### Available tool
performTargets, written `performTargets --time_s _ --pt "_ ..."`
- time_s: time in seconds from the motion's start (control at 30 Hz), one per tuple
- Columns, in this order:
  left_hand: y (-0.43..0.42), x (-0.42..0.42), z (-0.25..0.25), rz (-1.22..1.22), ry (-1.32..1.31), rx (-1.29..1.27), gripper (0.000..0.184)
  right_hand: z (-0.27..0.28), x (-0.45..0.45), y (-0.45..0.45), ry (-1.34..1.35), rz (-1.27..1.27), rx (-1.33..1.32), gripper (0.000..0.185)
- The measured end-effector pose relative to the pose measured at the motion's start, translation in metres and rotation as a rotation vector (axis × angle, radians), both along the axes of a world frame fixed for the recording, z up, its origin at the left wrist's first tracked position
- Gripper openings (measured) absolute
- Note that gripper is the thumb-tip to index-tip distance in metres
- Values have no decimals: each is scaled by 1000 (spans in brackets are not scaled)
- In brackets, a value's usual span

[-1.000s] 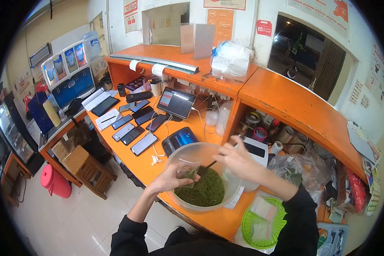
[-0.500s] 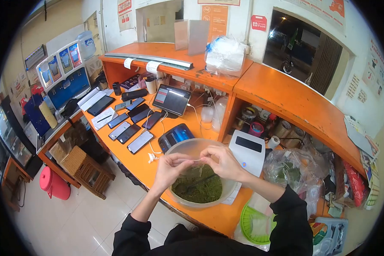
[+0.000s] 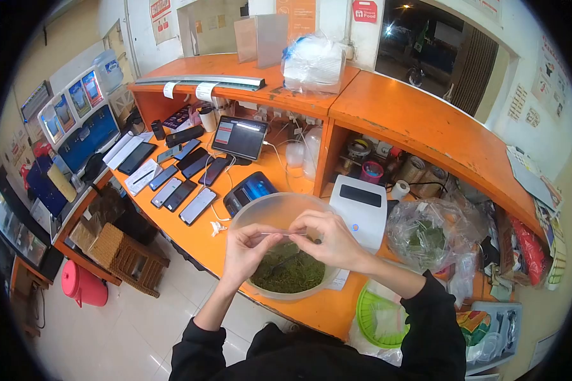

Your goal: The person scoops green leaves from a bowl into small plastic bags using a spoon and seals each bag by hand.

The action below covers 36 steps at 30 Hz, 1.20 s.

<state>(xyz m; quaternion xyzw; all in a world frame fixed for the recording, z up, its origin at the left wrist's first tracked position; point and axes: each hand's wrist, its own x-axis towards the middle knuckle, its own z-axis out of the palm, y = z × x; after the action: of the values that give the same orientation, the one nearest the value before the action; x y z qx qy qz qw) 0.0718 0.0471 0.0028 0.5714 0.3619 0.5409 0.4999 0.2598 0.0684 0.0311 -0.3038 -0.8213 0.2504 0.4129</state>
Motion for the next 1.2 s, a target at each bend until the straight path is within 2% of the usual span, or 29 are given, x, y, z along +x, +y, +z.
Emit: performTargets --time_s 0.2,0.27,0.4,0.57,0.73,0.8,0.87,1.0,1.07,1.17,1.2 --pt "-8 8 3 92 141 143 6 -1 0 -5 -30 -8 114 8" --pt "-11 8 3 122 194 223 5 -1 0 -8 16 6 69 8" --pt "-17 9 3 122 110 119 7 4 4 -10 75 3 20 5" --pt "-20 13 3 14 43 80 13 8 19 -12 6 -22 41 2" --pt "-22 21 5 -50 122 90 18 -1 33 -22 24 -70 93 5" --pt "-23 22 -1 -82 214 94 25 -3 47 -31 85 -142 -47 10" --pt "-24 28 -3 -20 113 146 32 -9 72 -37 203 -211 -257 18" --pt "-23 9 -8 -35 80 145 47 -22 170 -34 273 -653 -128 17" --pt "-25 5 -9 -9 124 125 45 -36 223 -38 300 -869 -130 18" --pt "-30 7 -12 -13 128 86 42 -80 277 -61 155 -1166 -56 22" --pt "-31 7 -13 -16 119 80 41 -96 286 -73 0 -1190 -69 27"
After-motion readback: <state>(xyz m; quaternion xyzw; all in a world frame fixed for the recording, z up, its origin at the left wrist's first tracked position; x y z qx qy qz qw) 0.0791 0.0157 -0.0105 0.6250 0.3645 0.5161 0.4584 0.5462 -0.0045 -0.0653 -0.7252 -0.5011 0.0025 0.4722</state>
